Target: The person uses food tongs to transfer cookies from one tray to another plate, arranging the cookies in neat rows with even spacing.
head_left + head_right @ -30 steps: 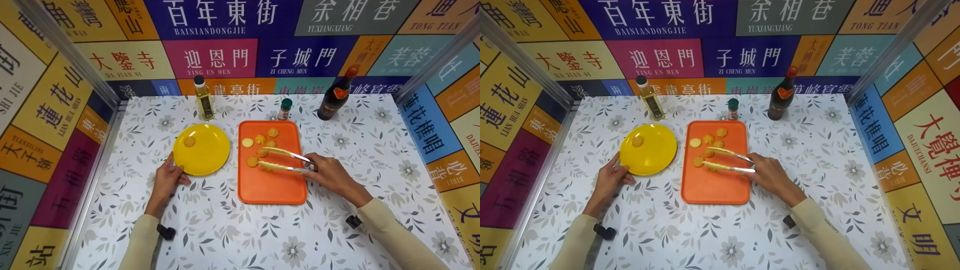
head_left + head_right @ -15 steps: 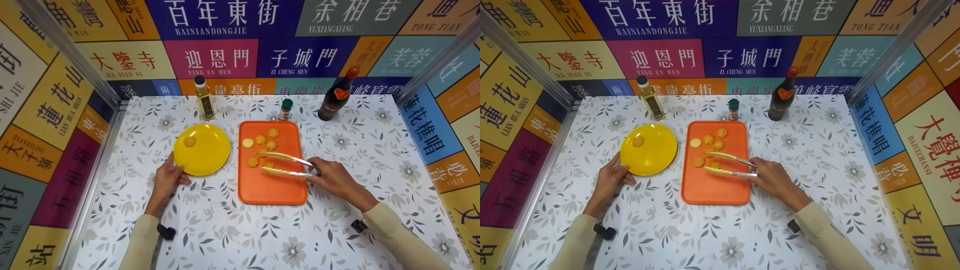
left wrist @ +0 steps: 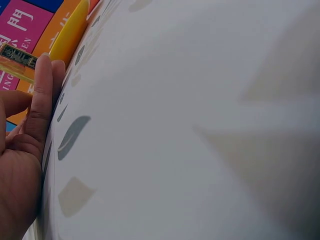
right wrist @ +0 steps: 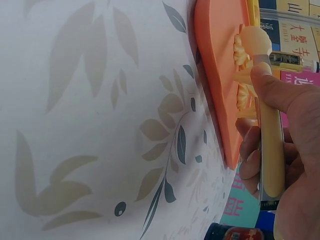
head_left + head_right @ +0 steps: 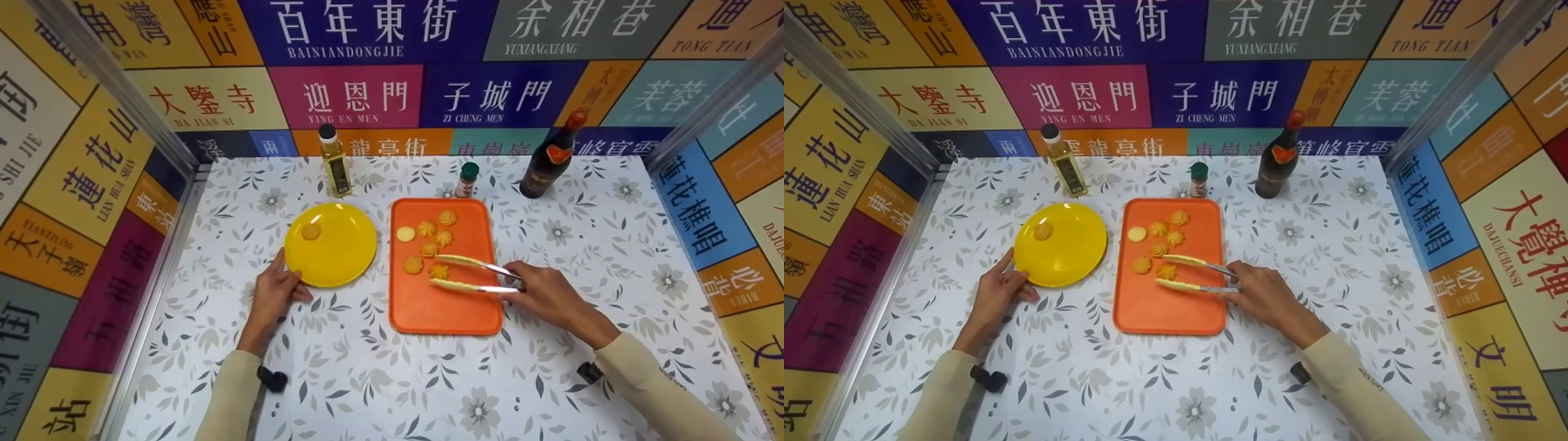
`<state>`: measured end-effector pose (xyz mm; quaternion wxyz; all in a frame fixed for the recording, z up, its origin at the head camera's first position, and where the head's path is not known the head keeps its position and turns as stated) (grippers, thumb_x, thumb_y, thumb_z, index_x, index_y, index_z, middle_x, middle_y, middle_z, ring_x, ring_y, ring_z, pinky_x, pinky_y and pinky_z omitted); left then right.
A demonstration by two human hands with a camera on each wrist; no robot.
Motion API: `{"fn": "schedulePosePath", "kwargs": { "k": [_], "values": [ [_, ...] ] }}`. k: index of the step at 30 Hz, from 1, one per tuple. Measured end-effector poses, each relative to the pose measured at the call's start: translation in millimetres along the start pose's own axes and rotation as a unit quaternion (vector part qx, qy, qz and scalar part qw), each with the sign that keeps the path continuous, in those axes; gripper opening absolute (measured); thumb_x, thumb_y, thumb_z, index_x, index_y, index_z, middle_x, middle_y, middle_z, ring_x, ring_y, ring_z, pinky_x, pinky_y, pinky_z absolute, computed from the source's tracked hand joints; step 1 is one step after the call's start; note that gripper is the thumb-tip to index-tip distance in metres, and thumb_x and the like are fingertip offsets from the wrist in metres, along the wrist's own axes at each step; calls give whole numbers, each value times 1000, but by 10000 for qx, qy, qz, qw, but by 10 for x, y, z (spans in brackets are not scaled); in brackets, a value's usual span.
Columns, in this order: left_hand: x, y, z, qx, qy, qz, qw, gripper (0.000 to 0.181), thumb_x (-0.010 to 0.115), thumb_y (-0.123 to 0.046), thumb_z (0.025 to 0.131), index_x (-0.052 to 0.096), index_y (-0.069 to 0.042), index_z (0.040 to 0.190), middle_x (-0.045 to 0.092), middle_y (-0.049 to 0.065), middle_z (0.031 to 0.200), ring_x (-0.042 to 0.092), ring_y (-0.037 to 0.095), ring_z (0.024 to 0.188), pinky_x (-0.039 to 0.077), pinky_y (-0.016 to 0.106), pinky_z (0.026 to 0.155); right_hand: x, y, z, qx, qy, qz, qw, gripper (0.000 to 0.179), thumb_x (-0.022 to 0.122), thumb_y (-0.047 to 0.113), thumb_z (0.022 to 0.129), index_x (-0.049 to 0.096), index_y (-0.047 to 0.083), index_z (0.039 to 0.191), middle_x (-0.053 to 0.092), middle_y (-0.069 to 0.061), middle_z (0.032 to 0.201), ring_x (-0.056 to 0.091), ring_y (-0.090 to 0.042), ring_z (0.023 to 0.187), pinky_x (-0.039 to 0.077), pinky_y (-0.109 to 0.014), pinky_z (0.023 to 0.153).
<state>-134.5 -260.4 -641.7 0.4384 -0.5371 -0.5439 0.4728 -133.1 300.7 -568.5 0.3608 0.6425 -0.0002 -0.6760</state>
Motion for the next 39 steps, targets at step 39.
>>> {"fn": "schedulePosePath", "kwargs": {
  "k": [39],
  "values": [
    [3, 14, 0, 94, 39, -214, 9997, 74, 61, -10, 113, 22, -11, 176, 74, 30, 87, 77, 30, 66, 70, 42, 68, 76, -42, 34, 71, 181, -7, 9998, 53, 95, 34, 89, 74, 1, 124, 72, 1, 88, 62, -14, 74, 55, -37, 65]
  ]
}}
Point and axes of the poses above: each hand's wrist, its own z-axis towards the middle knuckle, its own x-axis out of the palm, y = z × x, the point moved 1 cm from there along z, towards the middle knuckle
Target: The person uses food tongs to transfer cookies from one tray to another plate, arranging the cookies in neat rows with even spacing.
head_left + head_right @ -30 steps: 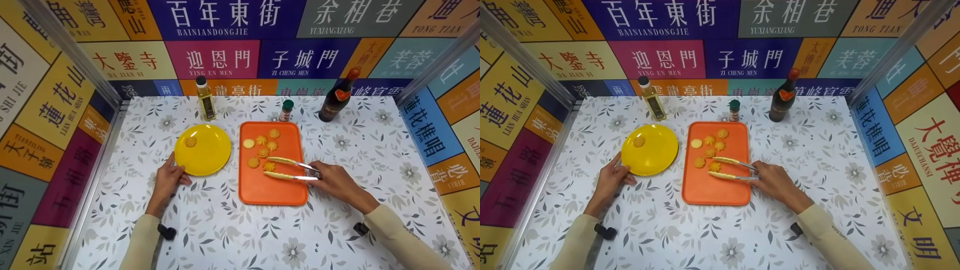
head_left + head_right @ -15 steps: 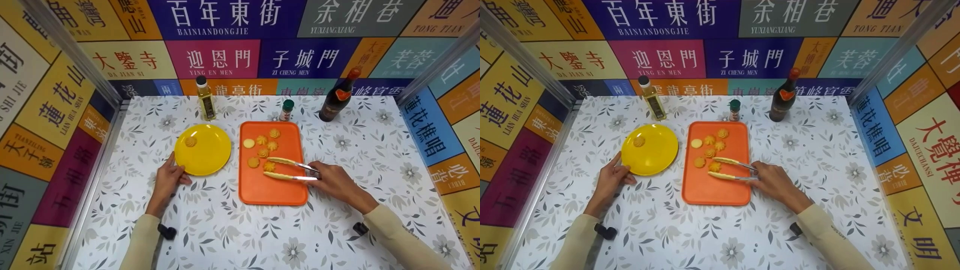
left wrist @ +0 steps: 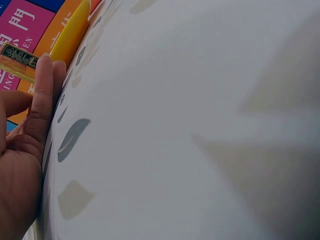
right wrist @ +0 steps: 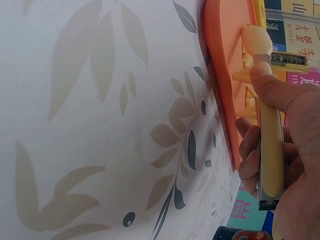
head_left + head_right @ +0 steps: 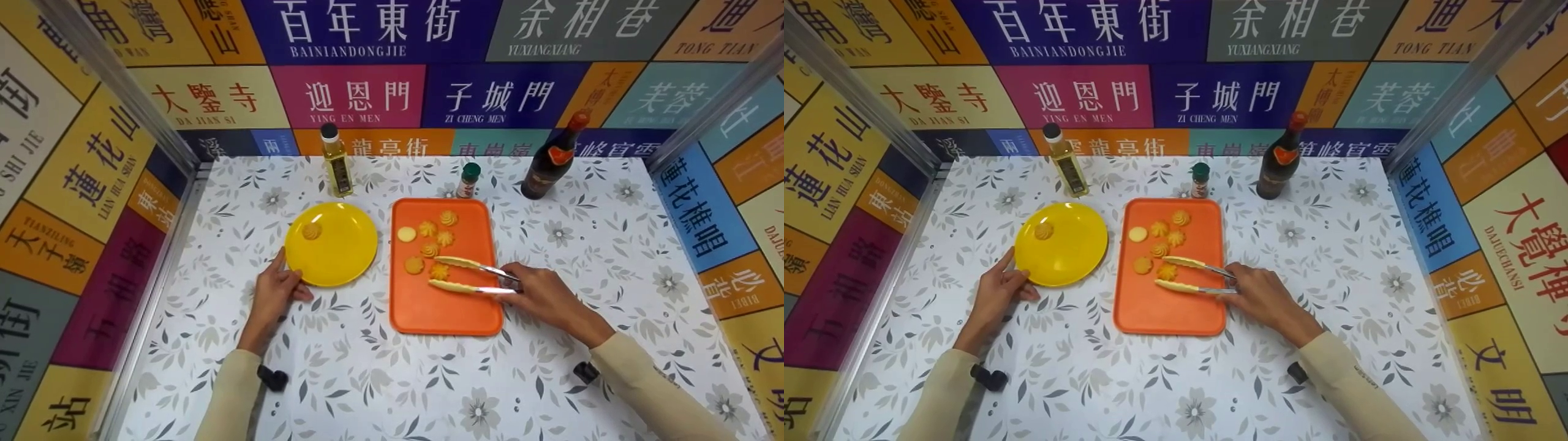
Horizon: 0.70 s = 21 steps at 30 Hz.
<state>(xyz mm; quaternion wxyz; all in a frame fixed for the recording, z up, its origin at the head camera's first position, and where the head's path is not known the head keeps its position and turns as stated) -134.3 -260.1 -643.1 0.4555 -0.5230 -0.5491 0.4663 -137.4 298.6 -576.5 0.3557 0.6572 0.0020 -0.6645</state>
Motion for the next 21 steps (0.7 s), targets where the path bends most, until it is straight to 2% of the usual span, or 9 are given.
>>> {"fn": "schedulePosePath", "kwargs": {
  "k": [10, 17, 21],
  "values": [
    [-8, -1, -3, 99, -11, 101, 9999, 73, 60, -7, 114, 21, -6, 176, 74, 30, 86, 78, 28, 67, 70, 38, 70, 14, 14, 21, 139, 96, 5, 9999, 56, 95, 35, 88, 73, 1, 126, 69, 1, 85, 58, -14, 72, 52, -34, 64],
    [-6, 1, 5, -41, -60, 54, 10000, 74, 62, -9, 113, 22, -8, 176, 74, 29, 86, 77, 29, 66, 70, 42, 69, 15, 24, 36, 121, 165, 73, 9998, 54, 93, 34, 91, 72, 0, 128, 76, -5, 95, 65, -18, 78, 57, -40, 69],
    [-8, 2, 9, -56, -30, 80, 9999, 74, 61, -10, 114, 21, -8, 176, 75, 28, 87, 78, 29, 67, 70, 42, 69, 16, 14, 38, 30, 125, 47, 9999, 50, 93, 32, 91, 73, 2, 126, 76, -4, 96, 65, -19, 78, 57, -41, 70]
  ]
}}
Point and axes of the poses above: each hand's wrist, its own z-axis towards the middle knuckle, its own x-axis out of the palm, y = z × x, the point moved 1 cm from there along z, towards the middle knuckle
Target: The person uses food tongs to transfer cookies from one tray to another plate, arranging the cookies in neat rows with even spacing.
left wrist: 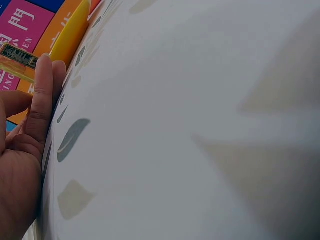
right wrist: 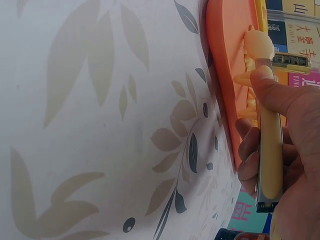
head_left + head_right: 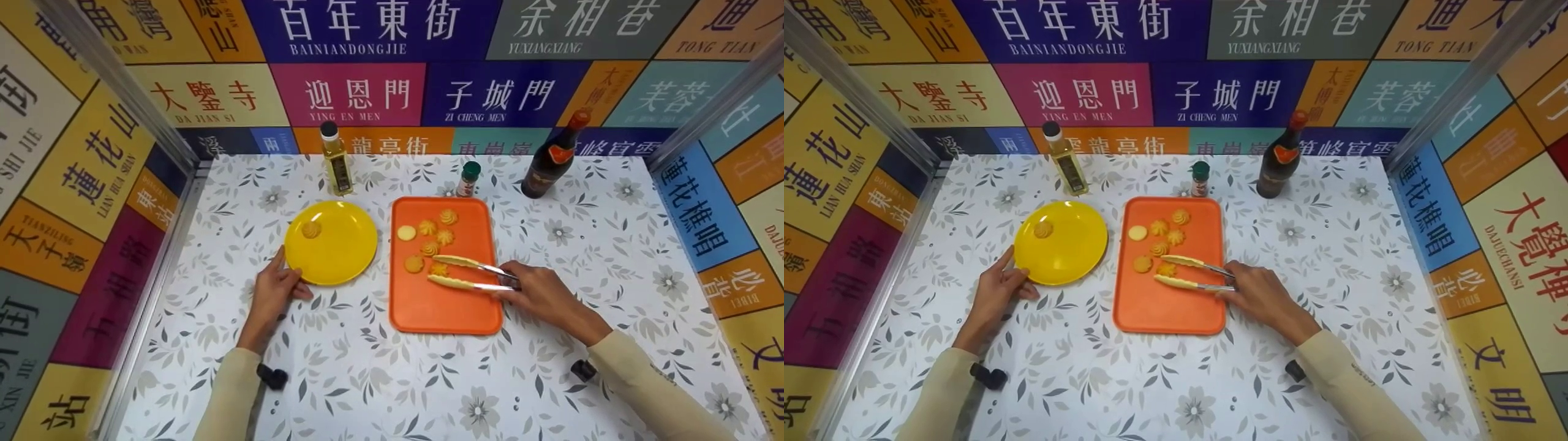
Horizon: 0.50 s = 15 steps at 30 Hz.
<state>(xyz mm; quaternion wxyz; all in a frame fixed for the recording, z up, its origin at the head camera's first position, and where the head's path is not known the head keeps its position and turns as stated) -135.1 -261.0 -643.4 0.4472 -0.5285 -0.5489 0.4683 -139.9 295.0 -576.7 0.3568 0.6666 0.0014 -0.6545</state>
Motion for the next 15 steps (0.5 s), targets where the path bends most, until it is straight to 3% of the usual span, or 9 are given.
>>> {"fn": "schedulePosePath", "kwargs": {
  "k": [15],
  "values": [
    [1, 3, 6, 106, 52, 17, 9999, 75, 62, -9, 113, 21, -7, 176, 74, 30, 86, 77, 29, 66, 70, 41, 69, 17, -18, -12, -455, -303, -94, 9985, 40, 93, 28, 90, 72, 5, 115, 61, 7, 79, 53, -13, 67, 47, -32, 60]
  ]
}}
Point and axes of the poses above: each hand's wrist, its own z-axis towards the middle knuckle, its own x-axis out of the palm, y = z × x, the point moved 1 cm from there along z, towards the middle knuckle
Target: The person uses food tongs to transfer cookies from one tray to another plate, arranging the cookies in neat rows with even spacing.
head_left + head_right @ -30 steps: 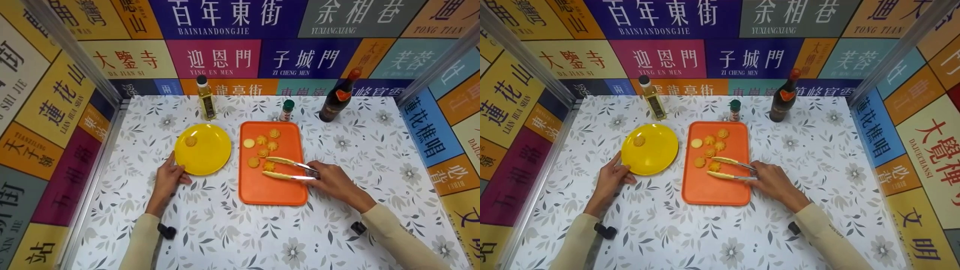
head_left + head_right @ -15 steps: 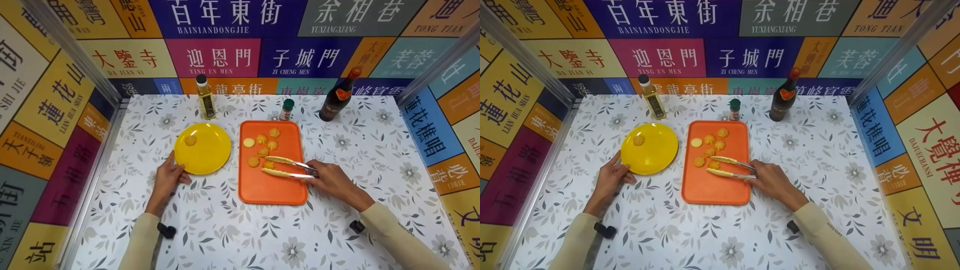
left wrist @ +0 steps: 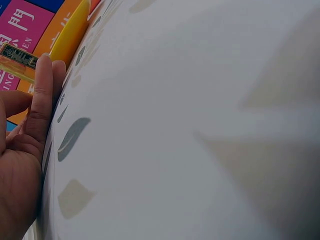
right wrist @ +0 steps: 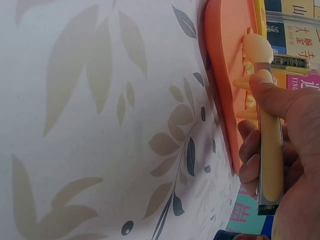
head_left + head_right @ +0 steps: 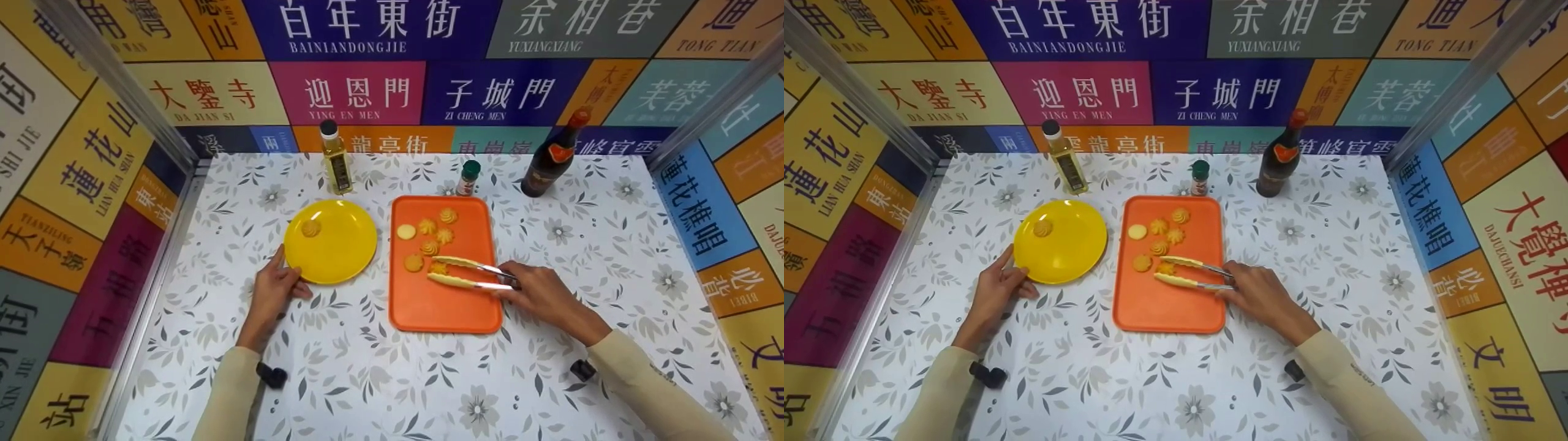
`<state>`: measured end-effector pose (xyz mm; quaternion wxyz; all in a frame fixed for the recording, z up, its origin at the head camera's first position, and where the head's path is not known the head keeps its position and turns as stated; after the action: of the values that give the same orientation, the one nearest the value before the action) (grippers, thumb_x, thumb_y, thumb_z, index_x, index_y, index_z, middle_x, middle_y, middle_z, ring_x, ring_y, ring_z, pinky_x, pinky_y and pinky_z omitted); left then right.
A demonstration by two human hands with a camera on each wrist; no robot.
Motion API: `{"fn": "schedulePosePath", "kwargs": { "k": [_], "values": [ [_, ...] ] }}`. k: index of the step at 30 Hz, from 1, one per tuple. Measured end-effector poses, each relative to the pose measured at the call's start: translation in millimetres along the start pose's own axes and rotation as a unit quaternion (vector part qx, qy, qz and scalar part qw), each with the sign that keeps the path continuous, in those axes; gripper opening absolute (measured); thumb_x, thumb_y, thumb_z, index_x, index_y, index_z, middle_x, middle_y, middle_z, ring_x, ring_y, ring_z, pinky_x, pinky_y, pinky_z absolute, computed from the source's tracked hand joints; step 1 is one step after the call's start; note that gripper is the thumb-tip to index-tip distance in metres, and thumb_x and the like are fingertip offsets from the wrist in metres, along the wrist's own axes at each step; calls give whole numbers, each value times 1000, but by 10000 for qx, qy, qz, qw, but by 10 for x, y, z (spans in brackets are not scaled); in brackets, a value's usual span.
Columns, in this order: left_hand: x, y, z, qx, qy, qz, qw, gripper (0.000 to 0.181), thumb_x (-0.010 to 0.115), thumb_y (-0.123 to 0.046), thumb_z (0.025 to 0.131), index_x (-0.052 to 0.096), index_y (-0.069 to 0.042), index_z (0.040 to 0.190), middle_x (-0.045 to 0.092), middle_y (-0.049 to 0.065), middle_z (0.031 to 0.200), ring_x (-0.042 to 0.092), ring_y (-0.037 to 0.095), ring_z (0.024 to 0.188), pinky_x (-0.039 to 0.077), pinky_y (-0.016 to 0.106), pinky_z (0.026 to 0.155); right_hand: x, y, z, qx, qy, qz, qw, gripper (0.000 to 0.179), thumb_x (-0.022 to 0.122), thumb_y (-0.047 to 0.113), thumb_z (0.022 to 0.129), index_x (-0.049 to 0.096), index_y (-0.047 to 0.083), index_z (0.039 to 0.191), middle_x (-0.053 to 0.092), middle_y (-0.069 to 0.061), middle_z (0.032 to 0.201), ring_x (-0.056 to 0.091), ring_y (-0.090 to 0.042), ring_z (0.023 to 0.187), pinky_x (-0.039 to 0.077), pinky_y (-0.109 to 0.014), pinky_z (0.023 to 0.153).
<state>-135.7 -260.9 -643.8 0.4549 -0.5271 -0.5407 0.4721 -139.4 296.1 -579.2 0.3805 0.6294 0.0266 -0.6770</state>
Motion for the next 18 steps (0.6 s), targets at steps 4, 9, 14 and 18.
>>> {"fn": "schedulePosePath", "kwargs": {
  "k": [4, 9, 14, 18],
  "values": [
    [-3, -4, 4, 105, 37, 92, 9999, 74, 60, -5, 113, 21, -5, 175, 74, 32, 87, 78, 29, 66, 70, 41, 67, 7, 1, -8, -103, -81, 1, 9999, 39, 93, 26, 90, 73, 4, 114, 62, 7, 79, 54, -12, 65, 48, -31, 58],
    [-8, -9, -2, 60, 12, 128, 9999, 74, 60, -7, 113, 21, -6, 176, 74, 31, 87, 78, 29, 66, 70, 41, 67, 11, 0, -9, -84, -39, 48, 9999, 38, 92, 27, 91, 73, 5, 116, 66, 7, 81, 57, -10, 67, 50, -31, 59],
    [-7, -6, -3, 43, -1, 120, 9999, 74, 61, -8, 113, 21, -7, 176, 74, 29, 85, 77, 29, 66, 70, 41, 68, 10, 2, -14, -59, -18, 62, 10000, 38, 92, 27, 92, 73, 5, 117, 65, 6, 81, 56, -11, 67, 49, -30, 59],
    [-1, -5, 1, 13, -15, 107, 9999, 74, 60, -8, 113, 21, -7, 176, 74, 29, 83, 77, 30, 65, 70, 42, 68, 18, -1, -19, -77, -50, 32, 10000, 37, 92, 27, 92, 73, 5, 116, 64, 6, 80, 54, -11, 66, 47, -30, 58]
  ]
}}
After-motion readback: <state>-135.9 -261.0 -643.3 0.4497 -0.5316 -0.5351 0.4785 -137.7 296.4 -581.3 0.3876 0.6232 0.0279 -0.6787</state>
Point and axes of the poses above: each hand's wrist, its own z-axis towards the middle knuckle, its own x-axis out of the palm, y = z × x, the point moved 1 cm from there along z, towards the middle knuckle
